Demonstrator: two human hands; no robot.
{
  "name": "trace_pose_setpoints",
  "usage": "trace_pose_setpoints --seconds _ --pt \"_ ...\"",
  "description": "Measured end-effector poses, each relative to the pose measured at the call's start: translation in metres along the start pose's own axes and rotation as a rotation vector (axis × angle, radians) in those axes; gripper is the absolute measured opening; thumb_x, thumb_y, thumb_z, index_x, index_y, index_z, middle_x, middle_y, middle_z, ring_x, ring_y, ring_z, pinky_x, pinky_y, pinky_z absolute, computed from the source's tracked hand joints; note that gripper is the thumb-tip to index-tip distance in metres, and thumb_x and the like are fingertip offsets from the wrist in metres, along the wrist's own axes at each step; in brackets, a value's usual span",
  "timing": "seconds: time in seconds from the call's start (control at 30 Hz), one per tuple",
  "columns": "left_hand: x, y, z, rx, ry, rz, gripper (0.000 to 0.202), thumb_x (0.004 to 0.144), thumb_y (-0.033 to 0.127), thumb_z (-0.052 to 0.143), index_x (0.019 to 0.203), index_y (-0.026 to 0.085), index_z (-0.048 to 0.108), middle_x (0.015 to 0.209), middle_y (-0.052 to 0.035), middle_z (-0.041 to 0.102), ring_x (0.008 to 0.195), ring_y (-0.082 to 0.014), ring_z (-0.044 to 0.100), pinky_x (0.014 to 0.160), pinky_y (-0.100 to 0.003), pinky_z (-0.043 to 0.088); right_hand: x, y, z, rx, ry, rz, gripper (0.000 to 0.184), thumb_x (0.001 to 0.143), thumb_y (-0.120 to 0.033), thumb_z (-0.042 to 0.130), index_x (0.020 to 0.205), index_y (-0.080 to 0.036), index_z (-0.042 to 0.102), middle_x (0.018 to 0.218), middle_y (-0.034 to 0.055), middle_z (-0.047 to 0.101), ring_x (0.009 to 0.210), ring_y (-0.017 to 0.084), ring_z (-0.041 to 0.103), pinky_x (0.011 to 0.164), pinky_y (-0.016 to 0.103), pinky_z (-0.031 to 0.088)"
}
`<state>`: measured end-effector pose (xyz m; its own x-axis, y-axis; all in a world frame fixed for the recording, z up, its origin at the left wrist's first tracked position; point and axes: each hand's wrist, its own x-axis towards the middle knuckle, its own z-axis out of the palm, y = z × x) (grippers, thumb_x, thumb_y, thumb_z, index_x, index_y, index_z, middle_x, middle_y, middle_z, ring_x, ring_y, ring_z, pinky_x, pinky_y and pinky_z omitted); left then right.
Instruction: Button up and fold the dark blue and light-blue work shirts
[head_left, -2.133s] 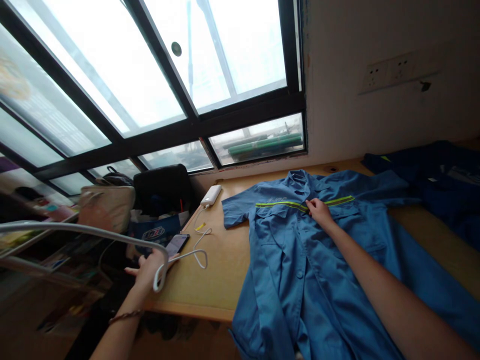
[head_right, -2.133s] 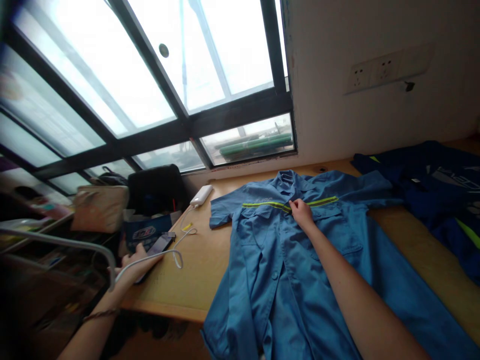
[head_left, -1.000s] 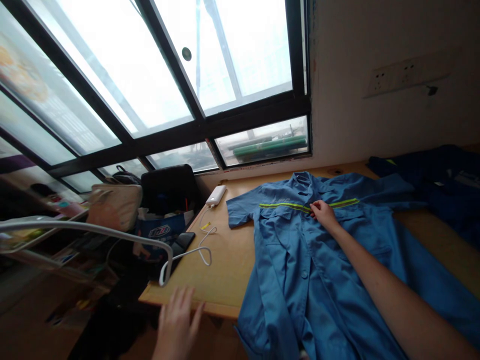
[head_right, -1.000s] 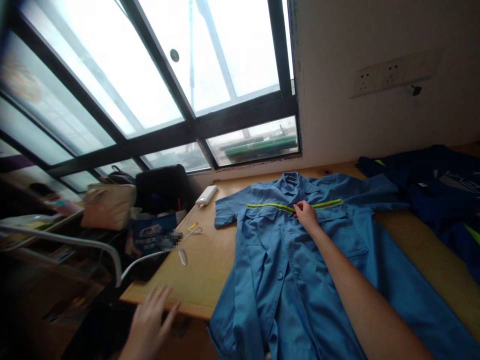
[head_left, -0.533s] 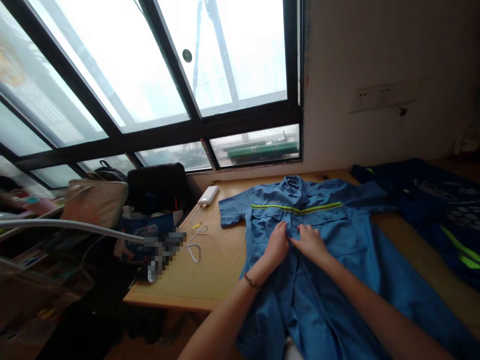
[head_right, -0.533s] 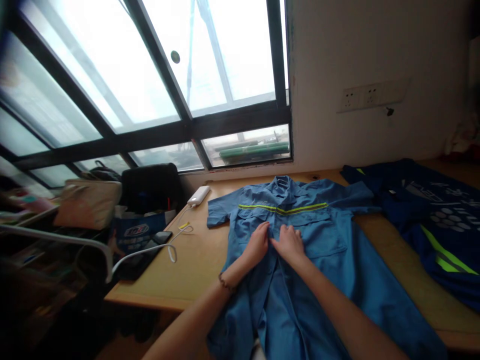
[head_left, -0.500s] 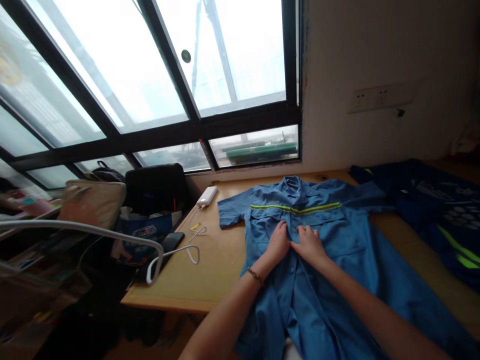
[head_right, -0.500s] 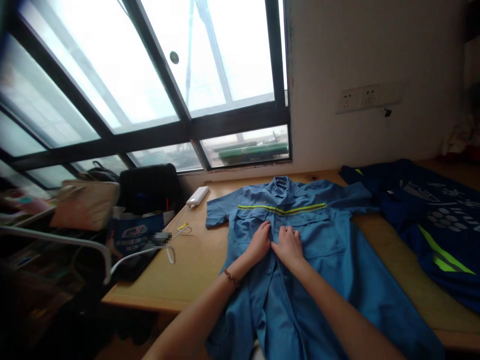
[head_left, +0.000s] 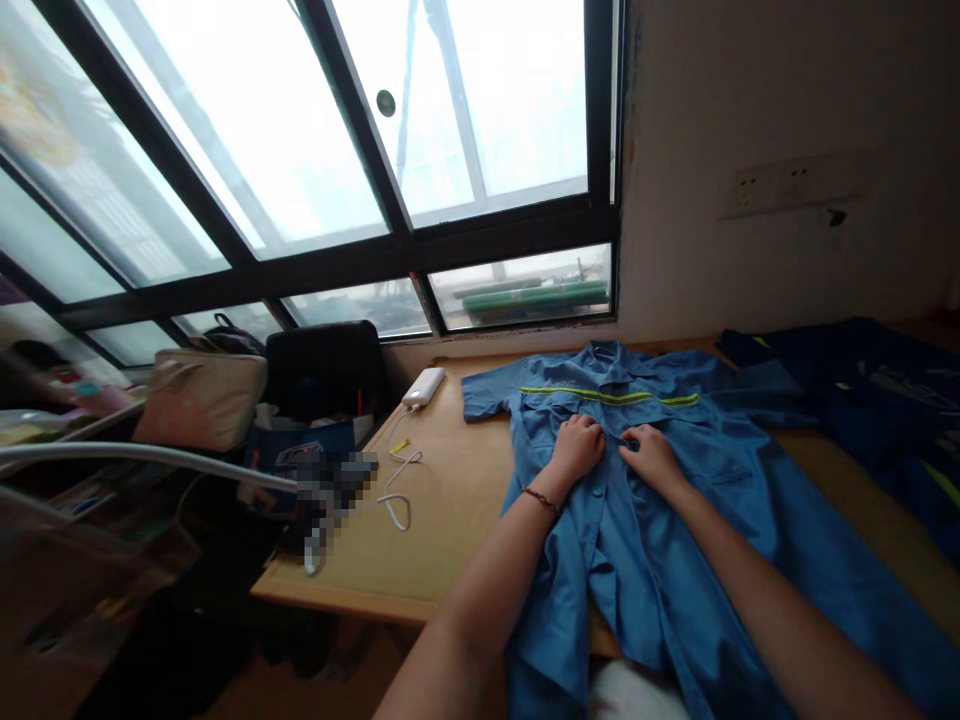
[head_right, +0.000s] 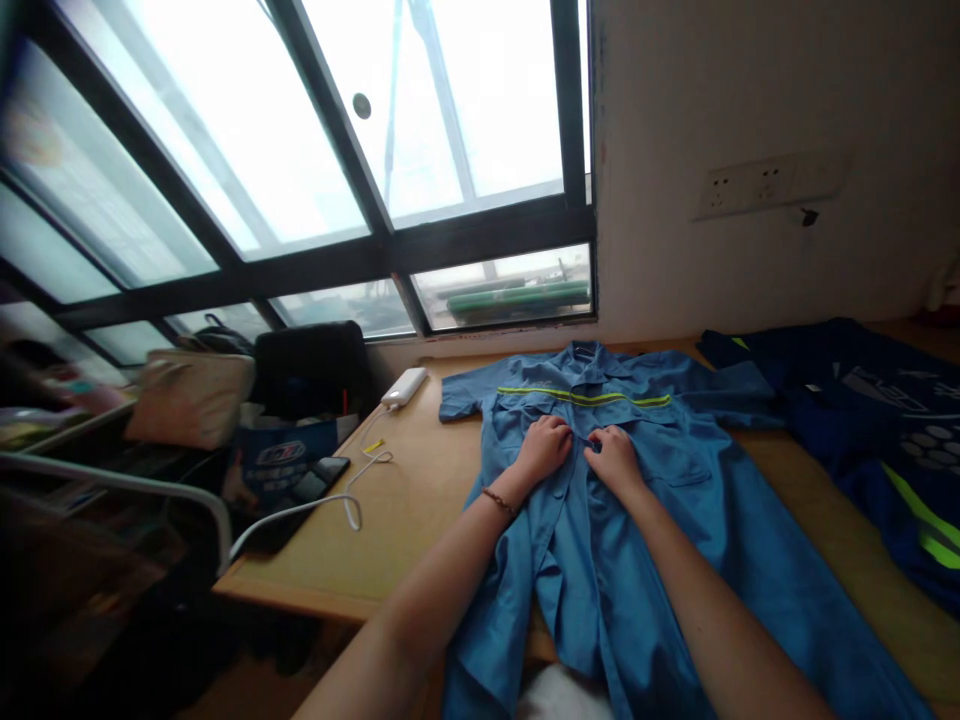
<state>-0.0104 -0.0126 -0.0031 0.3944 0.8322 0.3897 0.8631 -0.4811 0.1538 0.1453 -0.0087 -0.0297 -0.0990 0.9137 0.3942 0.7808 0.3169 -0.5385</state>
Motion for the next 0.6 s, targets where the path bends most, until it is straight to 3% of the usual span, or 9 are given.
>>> trace_pose_setpoints --seconds 0.1,0.2,0.37,0.5,0.6 --pt "-0.002 -0.002 -0.002 -0.053 0.013 -0.026 0.022 0.079 0.031 0.047 0.092 0.020 0.060 0.094 -0.0063 0.055 0.091 -0.0187 0.047 0.077 -0.031 0.041 -0.001 -0.008 -0.002 0.094 -0.008 -0.005 0.015 0.068 -0.026 0.050 0.073 -0.016 0.060 0.073 0.0049 0.060 0.071 0.017 0.054 0.069 0.027 0.040" --pt "-0.002 -0.004 -0.002 -0.155 0.040 -0.053 0.016 0.077 0.022 0.049 0.086 0.018 0.061 0.087 -0.0062 0.057 0.083 -0.0169 0.051 0.073 -0.028 0.041 -0.002 -0.017 -0.006 0.197 0.019 0.048 0.017 0.071 -0.031 0.048 0.072 -0.017 0.057 0.066 0.0028 0.059 0.063 0.016 0.054 0.063 0.026 0.040" --pt "-0.002 -0.004 0.003 -0.470 0.093 -0.148 0.014 0.074 0.020 0.050 0.081 0.016 0.061 0.072 -0.0040 0.062 0.066 -0.0142 0.056 0.064 -0.025 0.042 -0.003 -0.021 -0.008 0.345 0.063 0.122 0.022 0.070 -0.037 0.050 0.074 -0.016 0.055 0.071 0.0051 0.061 0.066 0.017 0.056 0.063 0.028 0.042" --pt "-0.001 -0.002 0.012 -0.781 0.074 -0.273 0.016 0.072 0.016 0.049 0.082 0.015 0.062 0.064 -0.0023 0.062 0.056 -0.0115 0.057 0.055 -0.021 0.043 -0.004 -0.023 -0.005 0.491 0.021 0.117 0.026 0.066 -0.036 0.055 0.082 -0.016 0.054 0.079 0.0052 0.062 0.066 0.016 0.057 0.062 0.027 0.044" --pt "0.000 -0.003 0.016 -0.856 0.095 -0.329 0.016 0.068 0.011 0.050 0.078 0.014 0.062 0.063 -0.0019 0.062 0.057 -0.0112 0.058 0.053 -0.020 0.043 -0.006 -0.026 -0.002 0.449 -0.029 0.095 0.027 0.063 -0.035 0.058 0.082 -0.017 0.054 0.076 0.0026 0.060 0.059 0.014 0.055 0.057 0.025 0.043"
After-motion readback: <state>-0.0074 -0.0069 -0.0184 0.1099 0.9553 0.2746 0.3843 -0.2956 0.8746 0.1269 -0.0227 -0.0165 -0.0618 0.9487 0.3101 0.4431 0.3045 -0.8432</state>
